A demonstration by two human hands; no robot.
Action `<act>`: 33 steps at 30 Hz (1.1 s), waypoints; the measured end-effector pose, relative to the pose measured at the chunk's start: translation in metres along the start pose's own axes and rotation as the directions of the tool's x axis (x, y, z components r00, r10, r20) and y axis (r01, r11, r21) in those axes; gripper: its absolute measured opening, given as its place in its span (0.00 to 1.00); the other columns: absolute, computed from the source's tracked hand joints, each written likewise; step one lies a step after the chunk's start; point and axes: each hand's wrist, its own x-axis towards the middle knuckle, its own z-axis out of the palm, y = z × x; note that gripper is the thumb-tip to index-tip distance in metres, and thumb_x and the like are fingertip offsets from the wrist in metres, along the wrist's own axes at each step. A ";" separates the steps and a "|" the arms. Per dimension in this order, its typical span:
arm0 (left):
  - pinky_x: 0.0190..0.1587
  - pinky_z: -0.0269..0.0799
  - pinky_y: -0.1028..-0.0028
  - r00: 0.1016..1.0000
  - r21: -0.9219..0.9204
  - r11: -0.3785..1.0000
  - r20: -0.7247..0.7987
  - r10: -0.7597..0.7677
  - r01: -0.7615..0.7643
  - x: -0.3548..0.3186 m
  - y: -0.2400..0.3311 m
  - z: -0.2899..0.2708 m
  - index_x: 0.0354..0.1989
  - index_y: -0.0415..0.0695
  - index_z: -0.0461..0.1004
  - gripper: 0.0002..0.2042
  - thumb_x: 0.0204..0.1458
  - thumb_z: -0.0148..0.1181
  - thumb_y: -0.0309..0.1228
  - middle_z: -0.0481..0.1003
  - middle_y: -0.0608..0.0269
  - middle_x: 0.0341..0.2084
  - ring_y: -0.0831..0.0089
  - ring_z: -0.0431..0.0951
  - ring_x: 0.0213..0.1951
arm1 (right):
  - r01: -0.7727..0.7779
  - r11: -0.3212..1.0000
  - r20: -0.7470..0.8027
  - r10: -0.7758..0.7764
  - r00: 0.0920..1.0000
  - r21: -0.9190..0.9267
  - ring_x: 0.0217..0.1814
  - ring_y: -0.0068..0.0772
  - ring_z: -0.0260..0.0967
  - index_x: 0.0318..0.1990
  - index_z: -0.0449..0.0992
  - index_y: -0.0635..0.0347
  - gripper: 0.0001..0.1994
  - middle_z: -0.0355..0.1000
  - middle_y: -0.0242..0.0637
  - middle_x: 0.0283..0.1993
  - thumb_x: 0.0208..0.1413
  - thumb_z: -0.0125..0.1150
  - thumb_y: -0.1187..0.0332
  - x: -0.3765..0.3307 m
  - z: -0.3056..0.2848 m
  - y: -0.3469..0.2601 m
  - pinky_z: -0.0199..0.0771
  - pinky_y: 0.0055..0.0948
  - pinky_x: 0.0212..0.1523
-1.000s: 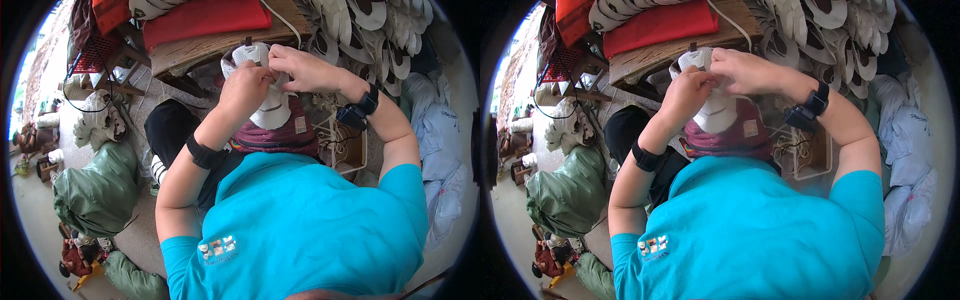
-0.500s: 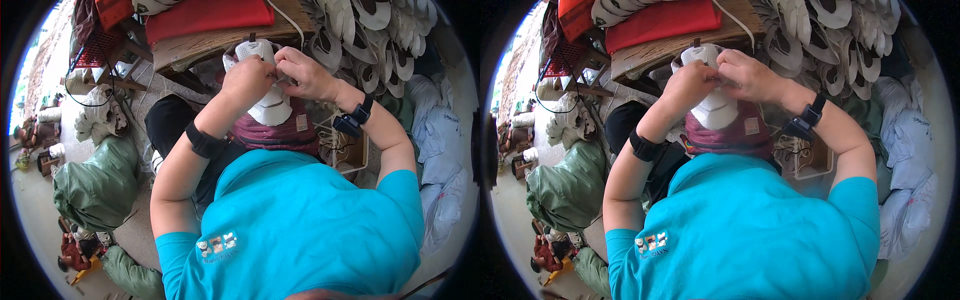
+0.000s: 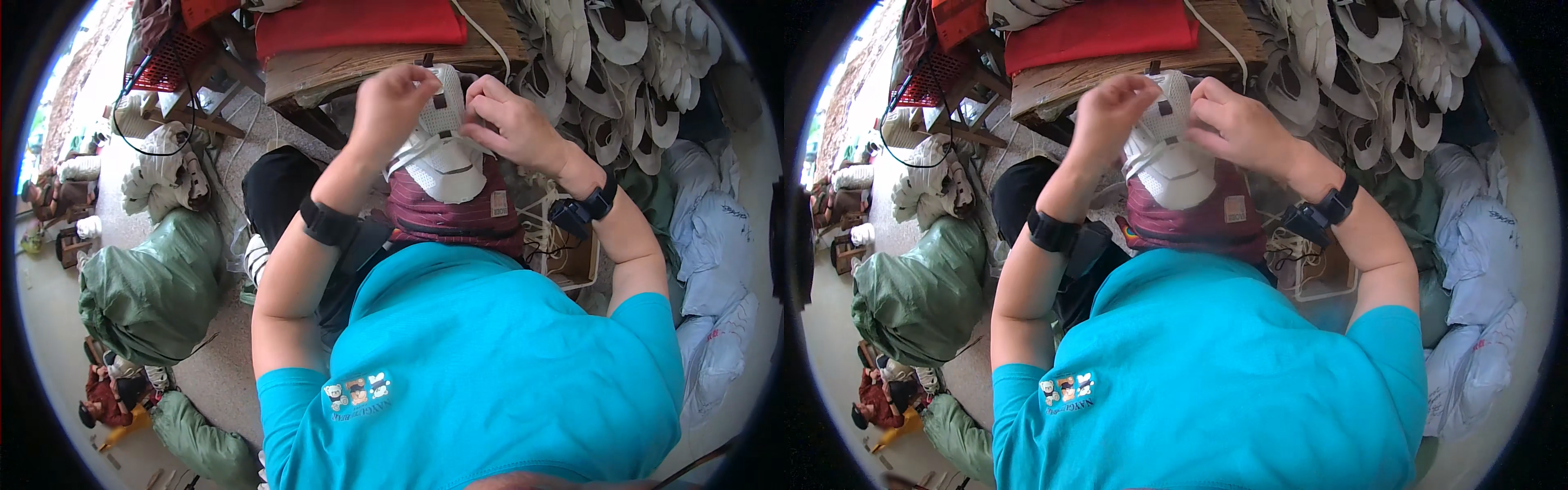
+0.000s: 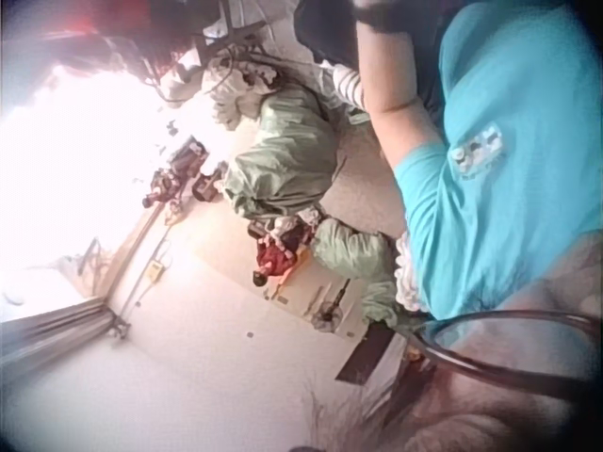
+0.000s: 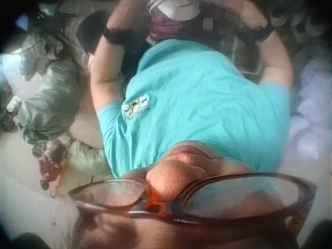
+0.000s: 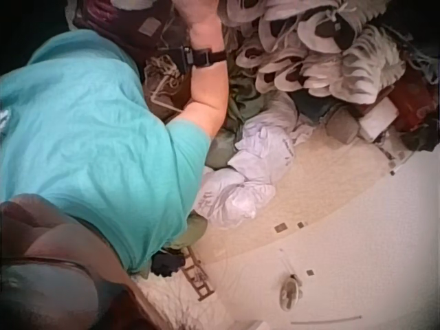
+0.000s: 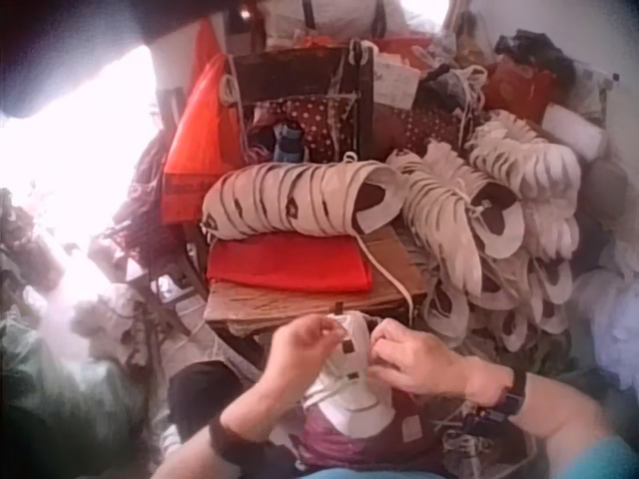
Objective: The person is sitting on the floor in a cluttered room, lacing a white sneaker. They thread the laces through the eyelets, pull them tight, and tie a knot. The person then picks up a second shoe from a pile and begins lacing it in the same manner.
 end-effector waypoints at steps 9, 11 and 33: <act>0.44 0.75 0.78 0.995 -0.557 0.825 0.090 -0.052 0.094 -0.015 0.010 -0.010 0.53 0.34 0.72 0.12 0.62 0.53 0.23 0.77 0.60 0.41 0.77 0.78 0.37 | -0.297 0.654 0.044 0.373 0.927 0.696 0.21 0.14 0.67 0.51 0.77 0.60 0.15 0.70 0.27 0.26 0.70 0.49 0.61 0.027 0.016 -0.023 0.69 0.16 0.24; 0.42 0.74 0.79 0.996 -0.543 0.836 0.070 -0.045 0.076 -0.016 0.008 -0.016 0.53 0.32 0.72 0.12 0.63 0.51 0.23 0.77 0.58 0.40 0.77 0.77 0.36 | -0.288 0.586 0.003 0.438 0.899 0.757 0.20 0.16 0.69 0.52 0.77 0.58 0.14 0.72 0.28 0.24 0.69 0.49 0.62 0.039 -0.007 -0.039 0.70 0.17 0.25; 0.24 0.67 0.84 0.997 -0.433 0.901 -0.080 -0.017 -0.019 -0.024 0.001 -0.020 0.55 0.41 0.74 0.13 0.66 0.50 0.29 0.77 0.63 0.43 0.87 0.71 0.25 | -0.502 0.358 0.344 0.421 0.840 0.787 0.25 0.23 0.74 0.41 0.75 0.61 0.12 0.74 0.33 0.30 0.68 0.51 0.61 0.064 0.020 -0.030 0.74 0.21 0.26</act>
